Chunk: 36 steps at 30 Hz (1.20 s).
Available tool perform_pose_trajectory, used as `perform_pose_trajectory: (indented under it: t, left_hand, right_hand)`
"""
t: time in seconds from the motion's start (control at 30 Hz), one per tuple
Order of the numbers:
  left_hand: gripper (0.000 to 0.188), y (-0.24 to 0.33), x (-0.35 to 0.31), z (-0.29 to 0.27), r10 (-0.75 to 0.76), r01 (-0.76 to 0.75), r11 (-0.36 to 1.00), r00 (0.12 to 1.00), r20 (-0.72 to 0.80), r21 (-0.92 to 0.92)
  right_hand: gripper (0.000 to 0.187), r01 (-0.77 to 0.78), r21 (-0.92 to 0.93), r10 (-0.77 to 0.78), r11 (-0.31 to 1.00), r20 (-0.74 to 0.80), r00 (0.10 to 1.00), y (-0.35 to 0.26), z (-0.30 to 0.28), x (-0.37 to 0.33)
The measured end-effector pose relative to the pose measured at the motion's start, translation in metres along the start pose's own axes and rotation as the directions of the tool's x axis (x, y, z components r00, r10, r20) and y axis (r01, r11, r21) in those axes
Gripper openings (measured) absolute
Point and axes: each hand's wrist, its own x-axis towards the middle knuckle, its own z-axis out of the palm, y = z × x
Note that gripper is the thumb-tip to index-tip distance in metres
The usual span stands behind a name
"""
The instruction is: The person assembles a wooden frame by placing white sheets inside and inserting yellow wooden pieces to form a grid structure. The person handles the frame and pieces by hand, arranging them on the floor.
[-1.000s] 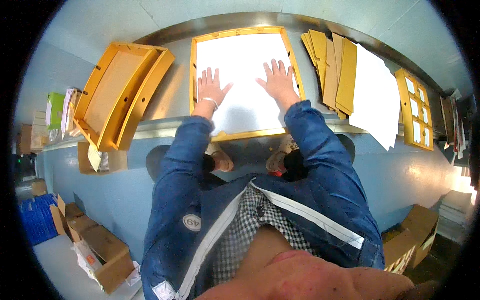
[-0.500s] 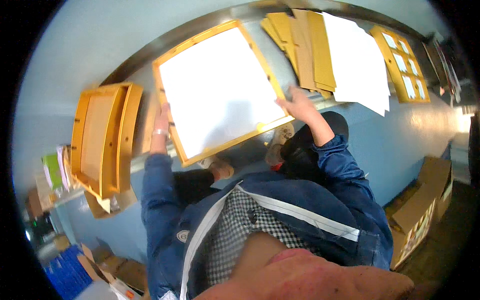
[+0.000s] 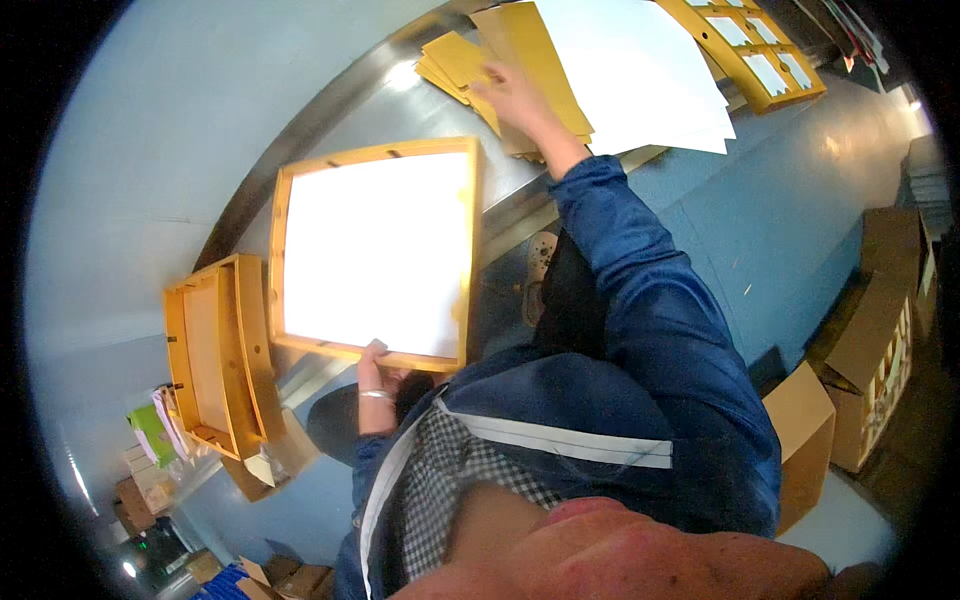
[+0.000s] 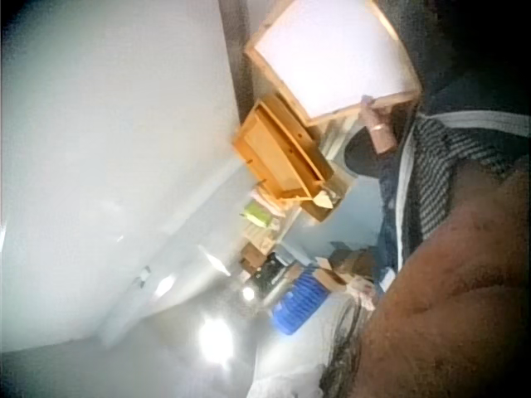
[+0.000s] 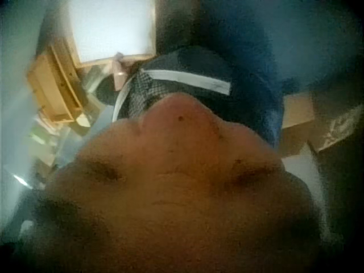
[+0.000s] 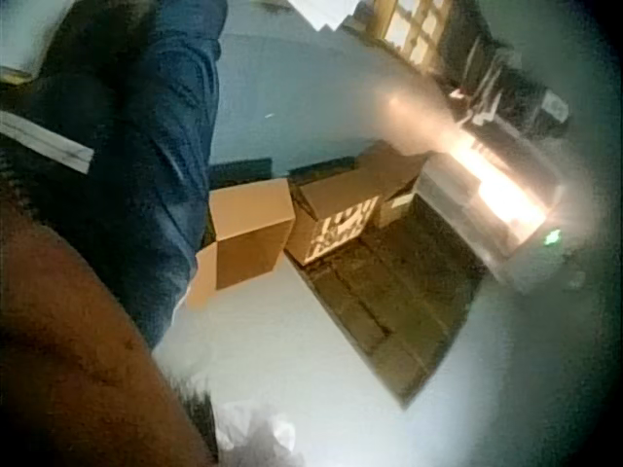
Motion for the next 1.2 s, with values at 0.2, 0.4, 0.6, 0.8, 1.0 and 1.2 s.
perform_pose_trajectory:
  t: [0.2,0.4,0.6,0.8,1.0,1.2]
  left_hand:
    - [0.043,-0.001,-0.030,0.073,0.121,-0.109,0.972,0.992,0.044,-0.210]
    - [0.063,-0.006,-0.012,0.135,-0.090,0.101,0.993,0.981,0.171,-0.055]
    - [0.064,0.013,-0.045,0.155,0.091,-0.224,0.934,0.903,0.420,0.279]
    - [0.042,0.073,-0.072,0.206,0.573,-0.751,0.543,0.658,0.488,0.375]
    - [0.020,0.030,-0.090,0.189,0.679,-0.696,0.716,0.713,0.176,0.056]
    - [0.015,-0.001,-0.095,0.142,0.681,-0.699,0.713,0.709,0.182,0.053]
  right_hand:
    - [0.076,-0.324,-0.696,0.380,0.640,-0.080,0.922,0.039,-0.052,-0.022]
    - [0.076,-0.380,-0.639,0.399,0.669,-0.122,0.909,0.032,-0.073,-0.028]
    - [0.095,-0.019,-0.434,0.045,0.901,0.050,0.998,-0.056,-0.132,-0.091]
    - [0.105,0.240,-0.007,-0.204,0.971,0.504,0.839,-0.143,-0.107,-0.187]
    - [0.070,-0.036,0.335,-0.169,0.941,0.562,0.810,-0.152,-0.035,-0.198]
    - [0.035,-0.116,0.273,-0.122,0.955,0.718,0.685,-0.136,0.010,-0.220]
